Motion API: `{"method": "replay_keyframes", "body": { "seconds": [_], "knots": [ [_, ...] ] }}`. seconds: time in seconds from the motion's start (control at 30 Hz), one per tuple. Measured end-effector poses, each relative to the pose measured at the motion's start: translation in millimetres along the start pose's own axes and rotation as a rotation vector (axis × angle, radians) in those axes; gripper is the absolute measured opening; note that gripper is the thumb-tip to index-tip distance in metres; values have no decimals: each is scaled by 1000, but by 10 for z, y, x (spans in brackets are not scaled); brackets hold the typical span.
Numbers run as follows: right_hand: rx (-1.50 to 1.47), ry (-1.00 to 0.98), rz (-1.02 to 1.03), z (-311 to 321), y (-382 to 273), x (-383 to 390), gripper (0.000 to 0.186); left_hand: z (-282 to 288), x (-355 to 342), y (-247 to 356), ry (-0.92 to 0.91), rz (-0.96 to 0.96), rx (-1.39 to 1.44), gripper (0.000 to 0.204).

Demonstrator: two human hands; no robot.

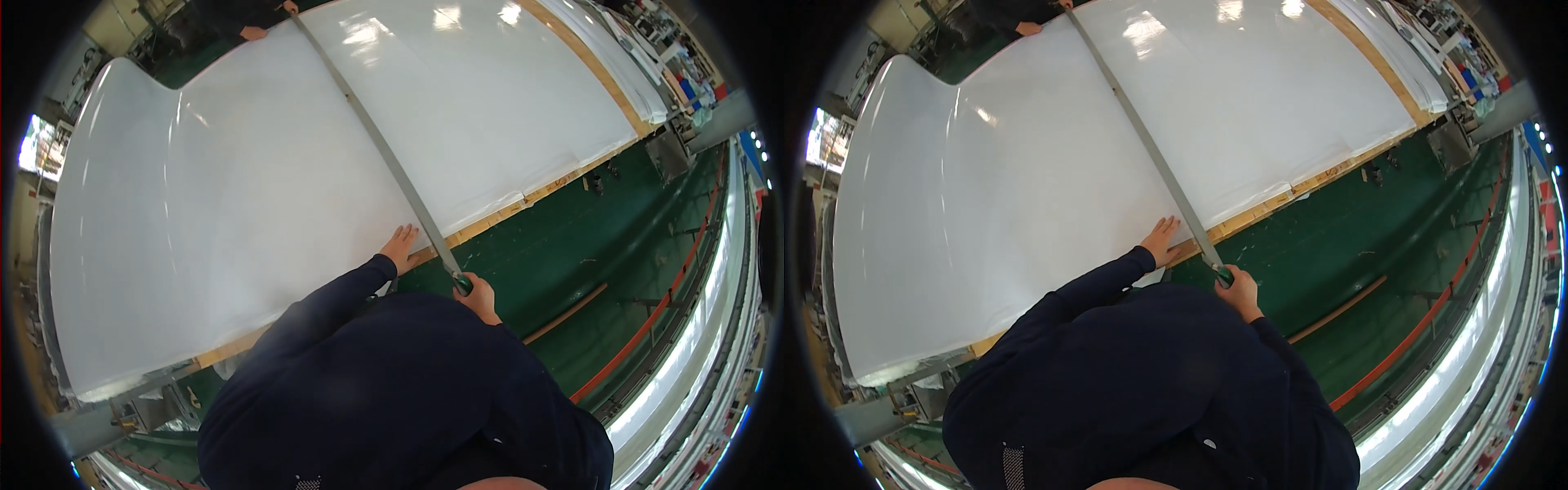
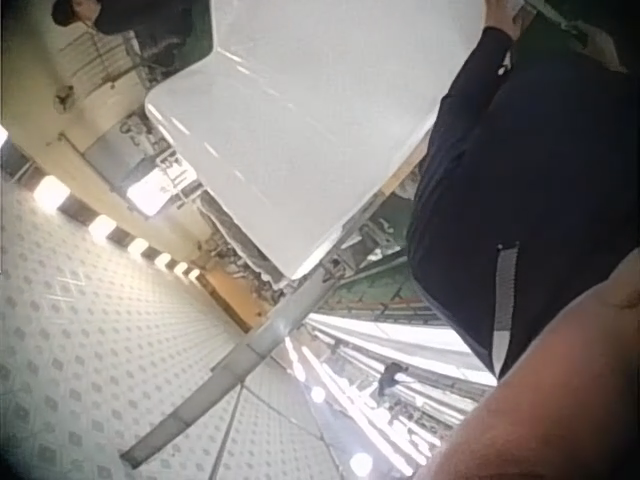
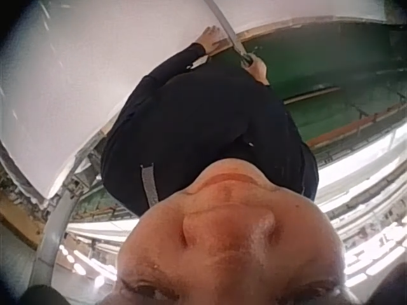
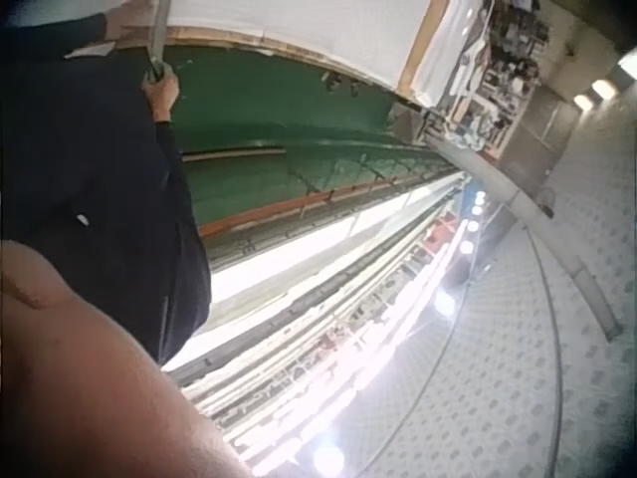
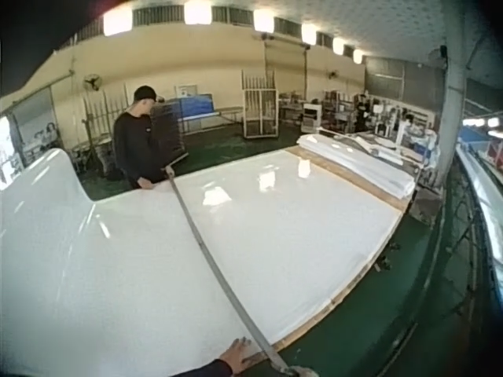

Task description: Cutting large plastic sheets using a straight edge and utility knife, then stacking them.

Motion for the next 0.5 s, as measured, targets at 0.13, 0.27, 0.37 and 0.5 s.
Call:
{"method": "replay_keyframes", "body": {
  "seconds": [0.13, 0.27, 0.37, 0.5],
  "knots": [
    [57, 7, -10, 169, 72, -73, 40, -101, 12, 93, -36, -68, -96, 80],
    [110, 20, 12, 312, 118, -183, 40, -179, 49, 137, -92, -40, -90, 77],
    [130, -24, -10, 361, 205, -254, 39, -182, 87, 217, -109, 7, -183, 84],
    [147, 6, -24, 549, 341, -385, 40, -151, -41, 355, -180, 93, -260, 94]
  ]
}}
Point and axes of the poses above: each hand's wrist, its own x-axis away from the middle knuckle, its own z-axis out of the back of the hand, y = z × x, the point moved 9 cm from there along -x, towards the middle knuckle, and after that the axes turned 3 degrees about -z, right-handed, at the moved point
